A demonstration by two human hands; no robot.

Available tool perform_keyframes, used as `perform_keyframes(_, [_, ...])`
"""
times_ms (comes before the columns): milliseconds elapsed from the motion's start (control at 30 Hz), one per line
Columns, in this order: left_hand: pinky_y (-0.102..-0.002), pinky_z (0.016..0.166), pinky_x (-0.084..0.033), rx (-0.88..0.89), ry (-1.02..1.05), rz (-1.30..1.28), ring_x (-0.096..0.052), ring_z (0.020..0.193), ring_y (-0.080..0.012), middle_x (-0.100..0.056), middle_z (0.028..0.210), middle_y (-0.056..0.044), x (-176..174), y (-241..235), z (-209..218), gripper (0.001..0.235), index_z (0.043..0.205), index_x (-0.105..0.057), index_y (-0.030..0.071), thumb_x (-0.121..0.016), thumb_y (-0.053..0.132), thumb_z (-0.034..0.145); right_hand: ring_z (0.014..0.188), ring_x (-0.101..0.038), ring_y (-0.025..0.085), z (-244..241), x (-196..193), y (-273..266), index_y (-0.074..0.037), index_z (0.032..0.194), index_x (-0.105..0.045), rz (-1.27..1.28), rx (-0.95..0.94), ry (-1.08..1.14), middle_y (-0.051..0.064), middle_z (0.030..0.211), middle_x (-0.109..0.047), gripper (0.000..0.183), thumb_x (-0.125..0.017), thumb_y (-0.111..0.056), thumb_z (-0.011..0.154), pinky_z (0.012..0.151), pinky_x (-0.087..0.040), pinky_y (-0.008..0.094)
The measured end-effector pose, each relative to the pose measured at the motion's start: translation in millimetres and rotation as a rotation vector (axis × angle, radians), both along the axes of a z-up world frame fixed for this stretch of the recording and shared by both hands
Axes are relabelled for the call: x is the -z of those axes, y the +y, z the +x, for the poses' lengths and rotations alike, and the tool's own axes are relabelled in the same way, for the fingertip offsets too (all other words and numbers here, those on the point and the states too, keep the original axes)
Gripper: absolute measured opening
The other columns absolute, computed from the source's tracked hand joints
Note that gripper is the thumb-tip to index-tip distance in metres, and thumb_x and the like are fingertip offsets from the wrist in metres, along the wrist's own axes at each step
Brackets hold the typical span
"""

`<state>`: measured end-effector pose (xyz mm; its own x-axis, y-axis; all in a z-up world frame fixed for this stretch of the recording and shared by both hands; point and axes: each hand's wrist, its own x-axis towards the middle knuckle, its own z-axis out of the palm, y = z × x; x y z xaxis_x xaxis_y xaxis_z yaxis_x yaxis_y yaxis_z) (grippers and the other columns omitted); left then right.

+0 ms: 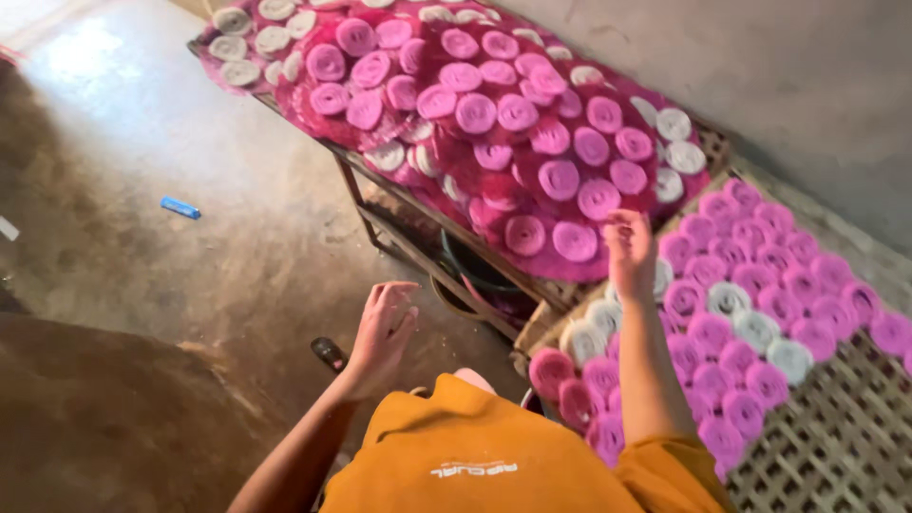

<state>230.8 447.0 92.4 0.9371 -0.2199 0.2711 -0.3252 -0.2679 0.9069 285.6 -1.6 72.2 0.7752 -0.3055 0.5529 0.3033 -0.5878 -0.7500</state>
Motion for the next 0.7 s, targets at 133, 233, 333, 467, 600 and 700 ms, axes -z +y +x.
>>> perform_keyframes(133, [-0.038,0.093,-0.053,0.055,-0.019,0.011,-0.064,0.11,-0.0281,-0.061,0.12,-0.013,-2,6,82,0.035,0.126,-0.062,0.006,-0.065,0.009,0.091,0.092,-0.069,0.016,113,2,10,-0.004,0.113,-0.071,-0.042,-0.076,0.144,0.007,0.102,-0.073,0.02,-0.068,-0.013,0.096,0.083,-0.055,0.03])
perform_keyframes(233, [-0.038,0.086,-0.056,0.12,0.007,0.092,-0.067,0.105,-0.0259,-0.063,0.116,-0.012,-1,-5,170,0.032,0.123,-0.064,0.007,-0.064,0.012,0.091,0.092,-0.072,0.021,198,16,-9,-0.004,0.11,-0.072,-0.142,-0.007,0.124,0.012,0.101,-0.074,0.018,-0.069,-0.015,0.095,0.082,-0.056,0.034])
perform_keyframes(333, [-0.039,0.085,-0.058,0.179,-0.004,0.176,-0.069,0.102,-0.0258,-0.063,0.115,-0.013,17,-32,286,0.033,0.122,-0.064,0.009,-0.064,0.013,0.089,0.087,-0.072,0.03,280,32,-37,-0.007,0.105,-0.075,-0.228,0.137,0.259,0.018,0.094,-0.074,0.019,-0.07,-0.019,0.092,0.079,-0.056,0.042])
perform_keyframes(467, [-0.045,0.093,-0.054,-0.023,-0.042,0.304,-0.065,0.109,-0.036,-0.065,0.12,-0.019,60,-77,453,0.032,0.121,-0.067,0.008,-0.064,0.016,0.09,0.092,-0.069,0.042,374,62,-47,-0.005,0.094,-0.077,-0.443,0.344,0.327,0.022,0.096,-0.073,0.025,-0.075,-0.03,0.092,0.081,-0.055,0.051])
perform_keyframes(600, [-0.05,0.097,-0.05,-0.17,-0.013,0.434,-0.059,0.117,-0.0446,-0.059,0.126,-0.028,83,-105,565,0.05,0.13,-0.055,0.001,-0.067,0.016,0.084,0.097,-0.07,0.042,415,71,-52,-0.006,0.094,-0.076,-0.372,0.458,0.549,0.021,0.101,-0.074,0.032,-0.074,-0.039,0.093,0.084,-0.055,0.053])
perform_keyframes(700, [-0.052,0.097,-0.049,-0.189,0.234,0.45,-0.061,0.114,-0.0458,-0.061,0.124,-0.028,82,-118,600,0.058,0.135,-0.046,0.001,-0.068,0.024,0.087,0.097,-0.07,0.042,436,75,-49,-0.006,0.099,-0.074,-0.294,0.475,0.547,0.021,0.102,-0.075,0.03,-0.074,-0.035,0.09,0.083,-0.055,0.053])
